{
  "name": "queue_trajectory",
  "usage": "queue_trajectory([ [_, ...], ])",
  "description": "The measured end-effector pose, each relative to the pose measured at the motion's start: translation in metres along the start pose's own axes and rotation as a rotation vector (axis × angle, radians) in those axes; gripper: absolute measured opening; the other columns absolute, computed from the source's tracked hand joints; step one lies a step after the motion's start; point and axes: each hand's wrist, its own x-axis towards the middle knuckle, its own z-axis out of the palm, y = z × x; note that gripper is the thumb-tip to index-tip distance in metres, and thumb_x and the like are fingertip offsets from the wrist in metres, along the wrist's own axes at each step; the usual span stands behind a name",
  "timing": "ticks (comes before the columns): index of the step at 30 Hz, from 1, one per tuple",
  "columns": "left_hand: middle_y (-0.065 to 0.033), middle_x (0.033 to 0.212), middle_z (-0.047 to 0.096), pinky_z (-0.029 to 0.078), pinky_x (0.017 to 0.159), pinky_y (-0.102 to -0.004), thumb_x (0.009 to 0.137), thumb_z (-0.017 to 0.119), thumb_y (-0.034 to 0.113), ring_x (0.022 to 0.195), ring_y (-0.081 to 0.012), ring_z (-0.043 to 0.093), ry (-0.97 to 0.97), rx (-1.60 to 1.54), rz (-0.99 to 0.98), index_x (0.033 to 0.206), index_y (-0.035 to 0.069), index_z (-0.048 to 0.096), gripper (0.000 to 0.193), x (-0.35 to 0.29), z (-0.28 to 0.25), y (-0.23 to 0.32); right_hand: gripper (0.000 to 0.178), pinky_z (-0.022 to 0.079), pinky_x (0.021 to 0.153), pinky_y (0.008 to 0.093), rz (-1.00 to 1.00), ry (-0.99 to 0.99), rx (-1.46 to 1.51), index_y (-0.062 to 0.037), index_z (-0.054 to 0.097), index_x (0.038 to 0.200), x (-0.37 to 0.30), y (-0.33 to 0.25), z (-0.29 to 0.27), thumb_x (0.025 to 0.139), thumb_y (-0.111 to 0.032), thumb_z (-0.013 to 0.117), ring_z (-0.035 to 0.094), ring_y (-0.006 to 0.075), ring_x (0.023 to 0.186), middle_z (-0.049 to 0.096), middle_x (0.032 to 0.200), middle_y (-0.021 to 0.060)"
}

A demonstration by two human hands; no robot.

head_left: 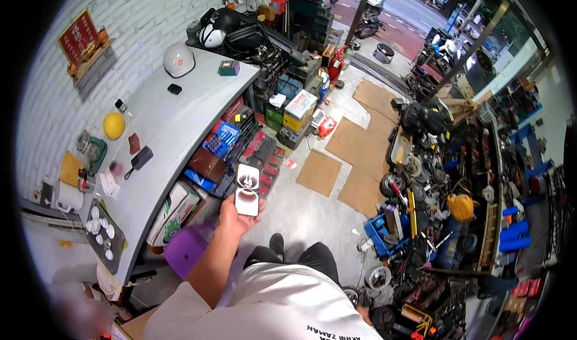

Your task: The person walks through a cluttered workshop, retrieves a hammer, and sits on the floor to work on a scooter wheel. They use the hammer and a wrench to remove the wheel from the scooter, then reattach it and tighten the bolts.

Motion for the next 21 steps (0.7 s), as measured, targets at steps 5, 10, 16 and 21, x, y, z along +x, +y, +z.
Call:
queue_trajectory([
  [5,-0.0146,0.101,0.074,0.050,0.068,-0.0411,0.100,0.033,0.040,0.085,-0.0304,0.071,0.019,-0.139,0.105,0.116,0.009,0.067,0.048,0.138,0.048,0.098,0.032,0.053,0.083,0.0462,0.334,0.159,0.872,-0.0098,0.074,0.112,0.084,-0.038,-0.120,0.099,-0.027,0.050,0.067,0.0345,0.098,0.070,0.108,0.0185],
  [10,-0.0106,0.097,0.072,0.052,0.060,-0.0433,0.099,0.039,0.036,0.083,-0.0328,0.070,0.109,-0.319,0.358,0.110,0.013,0.067,0.037,0.257,0.074,0.181,0.029,0.052,0.078,0.0437,0.236,0.202,0.871,-0.0096,0.074,0.107,0.167,-0.002,-0.250,0.099,-0.023,0.049,0.065,0.0316,0.090,0.069,0.098,0.0160],
  [16,-0.0093,0.097,0.069,0.051,0.063,-0.0442,0.098,0.037,0.032,0.084,-0.0335,0.068,0.279,-0.482,0.326,0.112,0.014,0.066,0.037,0.322,0.128,0.248,0.027,0.050,0.071,0.0406,-0.120,0.627,0.793,-0.0094,0.074,0.100,0.253,0.195,-0.446,0.098,-0.019,0.049,0.063,0.0280,0.080,0.068,0.087,0.0130],
  [21,-0.0147,0.098,0.071,0.055,0.060,-0.0444,0.098,0.034,0.035,0.082,-0.0357,0.069,0.268,-0.507,0.382,0.113,0.010,0.067,0.043,0.401,0.096,0.314,0.034,0.047,0.073,0.0342,-0.286,0.909,1.073,-0.0047,0.070,0.099,0.288,0.226,-0.746,0.103,-0.036,0.056,0.058,0.0150,0.082,0.067,0.087,0.0034],
])
